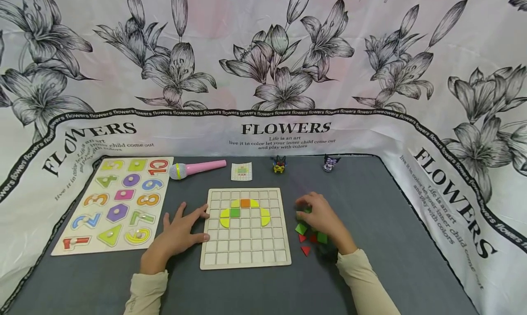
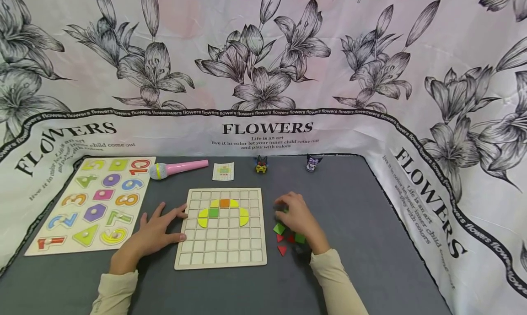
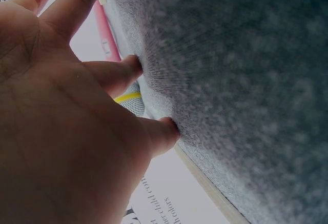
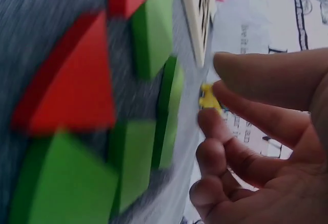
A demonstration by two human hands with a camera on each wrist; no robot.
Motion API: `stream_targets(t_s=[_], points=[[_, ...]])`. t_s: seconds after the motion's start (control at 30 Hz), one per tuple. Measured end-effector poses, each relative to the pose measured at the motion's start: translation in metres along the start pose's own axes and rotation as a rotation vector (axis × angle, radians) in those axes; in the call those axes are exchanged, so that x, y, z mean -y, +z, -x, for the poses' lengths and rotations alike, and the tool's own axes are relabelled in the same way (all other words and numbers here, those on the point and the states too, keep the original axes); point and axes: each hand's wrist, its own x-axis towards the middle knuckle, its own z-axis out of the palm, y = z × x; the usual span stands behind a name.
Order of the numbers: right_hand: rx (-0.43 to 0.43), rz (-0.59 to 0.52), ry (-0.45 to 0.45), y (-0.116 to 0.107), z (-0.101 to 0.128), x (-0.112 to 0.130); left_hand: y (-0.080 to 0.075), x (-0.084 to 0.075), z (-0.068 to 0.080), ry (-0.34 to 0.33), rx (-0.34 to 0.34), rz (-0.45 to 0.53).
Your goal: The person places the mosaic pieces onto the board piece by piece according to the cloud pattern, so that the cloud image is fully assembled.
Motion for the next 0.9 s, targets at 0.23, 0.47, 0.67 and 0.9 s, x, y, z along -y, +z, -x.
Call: stream_targets(t_s=[0.23, 0.47, 0.67, 0.9], points=[[0.074, 0.059, -0.001, -0.001, 0.004, -0.009, 0.002, 0.004, 0.003, 0.004, -0.012, 0.001], [0.036, 0.079, -0.033, -0.003, 0.006, -0.014, 0.004, 0.002, 0.000, 0.010, -0.007, 0.007], [-0.003, 0.063, -0.069, -0.003, 0.004, -0.014, 0.003, 0.001, -0.002, 0.011, -0.022, -0.006], [-0.022, -0.040, -0.001, -0.001, 0.000, -0.009, 0.001, 0.002, 0.002, 0.001, -0.017, -0.005]])
